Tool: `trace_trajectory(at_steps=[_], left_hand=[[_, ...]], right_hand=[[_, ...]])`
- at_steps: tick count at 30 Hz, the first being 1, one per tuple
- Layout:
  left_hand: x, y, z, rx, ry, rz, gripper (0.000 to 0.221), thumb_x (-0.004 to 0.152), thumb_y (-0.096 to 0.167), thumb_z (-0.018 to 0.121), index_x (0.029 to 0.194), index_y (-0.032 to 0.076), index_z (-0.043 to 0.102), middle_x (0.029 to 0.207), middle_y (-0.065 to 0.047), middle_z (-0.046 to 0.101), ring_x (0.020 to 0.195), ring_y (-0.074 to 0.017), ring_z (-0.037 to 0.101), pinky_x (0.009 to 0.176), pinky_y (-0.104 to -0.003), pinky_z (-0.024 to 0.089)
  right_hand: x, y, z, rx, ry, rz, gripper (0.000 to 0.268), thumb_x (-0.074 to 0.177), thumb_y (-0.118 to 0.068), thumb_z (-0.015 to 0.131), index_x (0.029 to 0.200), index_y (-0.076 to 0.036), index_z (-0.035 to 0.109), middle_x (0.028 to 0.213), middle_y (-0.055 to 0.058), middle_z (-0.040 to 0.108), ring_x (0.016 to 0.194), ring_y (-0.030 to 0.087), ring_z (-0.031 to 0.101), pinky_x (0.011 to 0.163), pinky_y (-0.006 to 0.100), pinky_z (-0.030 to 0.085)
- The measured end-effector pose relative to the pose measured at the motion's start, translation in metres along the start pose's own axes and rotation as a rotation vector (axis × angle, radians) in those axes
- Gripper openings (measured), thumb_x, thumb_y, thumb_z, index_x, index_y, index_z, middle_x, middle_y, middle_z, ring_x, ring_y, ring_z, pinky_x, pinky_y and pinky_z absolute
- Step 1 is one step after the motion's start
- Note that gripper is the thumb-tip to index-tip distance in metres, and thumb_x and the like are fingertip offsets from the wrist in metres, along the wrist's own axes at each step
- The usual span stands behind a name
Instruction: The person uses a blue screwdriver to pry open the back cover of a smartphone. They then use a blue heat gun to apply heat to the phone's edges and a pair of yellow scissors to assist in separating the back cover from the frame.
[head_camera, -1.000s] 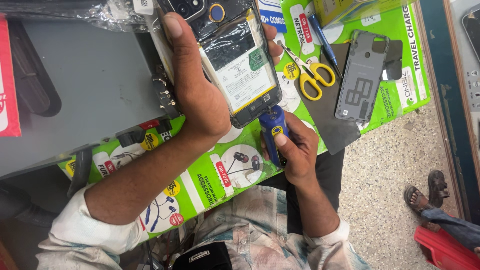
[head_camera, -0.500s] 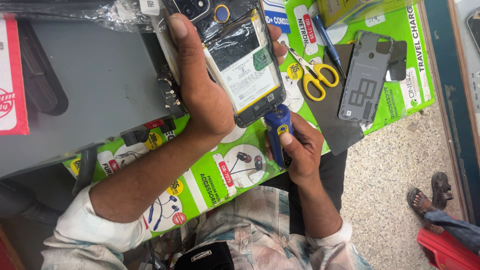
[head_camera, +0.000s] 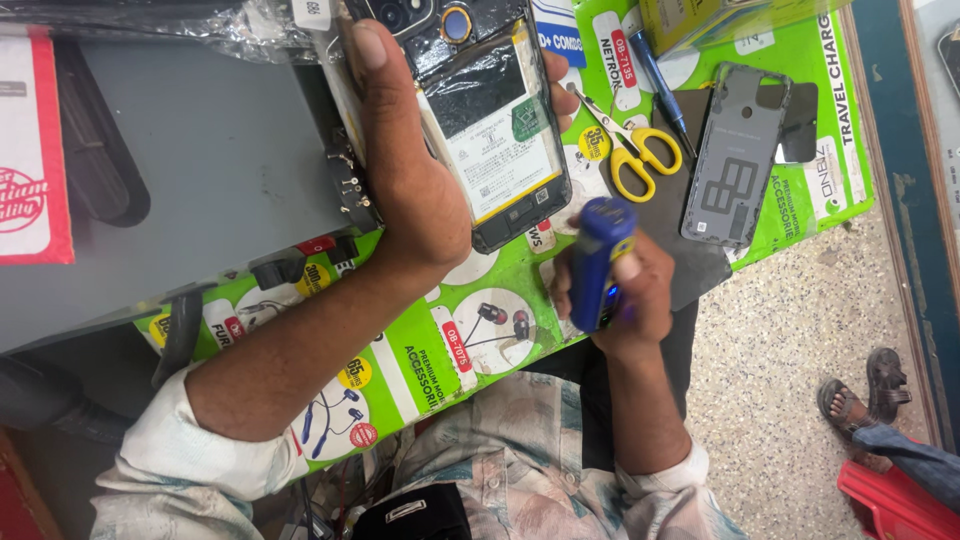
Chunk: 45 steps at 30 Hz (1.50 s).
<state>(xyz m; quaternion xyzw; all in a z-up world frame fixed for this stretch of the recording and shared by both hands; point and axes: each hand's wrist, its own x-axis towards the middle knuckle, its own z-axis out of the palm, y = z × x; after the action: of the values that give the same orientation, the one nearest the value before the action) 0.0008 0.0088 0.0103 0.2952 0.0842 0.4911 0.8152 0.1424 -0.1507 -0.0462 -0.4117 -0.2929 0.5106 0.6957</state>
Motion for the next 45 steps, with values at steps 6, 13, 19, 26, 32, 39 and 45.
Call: trace_trajectory(at_steps=[6, 13, 19, 26, 32, 39, 45], left_hand=[[-0.001, 0.000, -0.002, 0.034, 0.013, -0.009, 0.078, 0.111, 0.067, 0.035, 0.128, -0.004, 0.060, 0.110, -0.023, 0.070, 0.098, -0.0293, 0.072, 0.092, -0.041, 0.061], [0.000, -0.001, -0.002, 0.040, 0.008, 0.004, 0.077, 0.111, 0.066, 0.033, 0.126, -0.004, 0.061, 0.110, -0.022, 0.071, 0.097, -0.0276, 0.073, 0.091, -0.041, 0.061], [0.000, -0.001, -0.001, 0.051, 0.003, 0.009, 0.078, 0.112, 0.066, 0.033, 0.124, -0.005, 0.062, 0.109, -0.022, 0.071, 0.096, -0.0271, 0.072, 0.091, -0.040, 0.061], [0.001, 0.003, 0.001, 0.098, 0.016, -0.007, 0.079, 0.109, 0.067, 0.032, 0.122, -0.005, 0.062, 0.109, -0.021, 0.071, 0.096, -0.0261, 0.073, 0.089, -0.039, 0.061], [0.000, 0.003, 0.001, 0.150, 0.007, 0.008, 0.081, 0.109, 0.069, 0.033, 0.121, -0.006, 0.062, 0.109, -0.022, 0.071, 0.097, -0.0259, 0.073, 0.090, -0.039, 0.062], [-0.001, 0.001, -0.001, 0.064, -0.045, 0.014, 0.078, 0.113, 0.068, 0.033, 0.119, -0.005, 0.061, 0.107, -0.021, 0.067, 0.096, -0.0263, 0.069, 0.091, -0.038, 0.057], [0.001, 0.004, 0.002, 0.013, 0.007, -0.024, 0.079, 0.110, 0.067, 0.032, 0.122, -0.006, 0.061, 0.106, -0.022, 0.070, 0.093, -0.0277, 0.069, 0.089, -0.040, 0.058]], right_hand=[[-0.005, 0.002, 0.006, -0.316, -0.067, 0.037, 0.053, 0.098, -0.032, 0.067, 0.129, 0.011, 0.061, 0.085, 0.013, 0.065, 0.064, 0.016, 0.061, 0.060, 0.028, 0.050], [-0.003, 0.000, 0.012, -0.346, -0.043, 0.037, 0.052, 0.098, -0.031, 0.065, 0.129, 0.010, 0.062, 0.084, 0.011, 0.065, 0.063, 0.014, 0.061, 0.060, 0.027, 0.050], [0.000, 0.000, 0.008, -0.264, 0.016, 0.066, 0.047, 0.098, -0.032, 0.063, 0.122, 0.008, 0.063, 0.082, 0.012, 0.066, 0.061, 0.016, 0.061, 0.057, 0.027, 0.051], [-0.003, -0.001, 0.009, -0.496, -0.095, 0.020, 0.051, 0.097, -0.029, 0.065, 0.131, 0.009, 0.063, 0.081, 0.010, 0.066, 0.064, 0.014, 0.061, 0.060, 0.026, 0.050], [-0.003, -0.001, 0.011, -0.358, -0.008, 0.065, 0.052, 0.097, -0.029, 0.065, 0.132, 0.009, 0.062, 0.085, 0.010, 0.066, 0.064, 0.014, 0.061, 0.060, 0.027, 0.050], [-0.003, -0.001, 0.014, -0.326, 0.027, 0.066, 0.052, 0.097, -0.029, 0.064, 0.132, 0.009, 0.062, 0.085, 0.011, 0.065, 0.064, 0.014, 0.061, 0.060, 0.027, 0.050], [0.001, -0.001, 0.011, -0.099, 0.119, 0.060, 0.050, 0.098, -0.034, 0.063, 0.125, 0.008, 0.062, 0.082, 0.015, 0.066, 0.059, 0.020, 0.062, 0.053, 0.031, 0.051]])
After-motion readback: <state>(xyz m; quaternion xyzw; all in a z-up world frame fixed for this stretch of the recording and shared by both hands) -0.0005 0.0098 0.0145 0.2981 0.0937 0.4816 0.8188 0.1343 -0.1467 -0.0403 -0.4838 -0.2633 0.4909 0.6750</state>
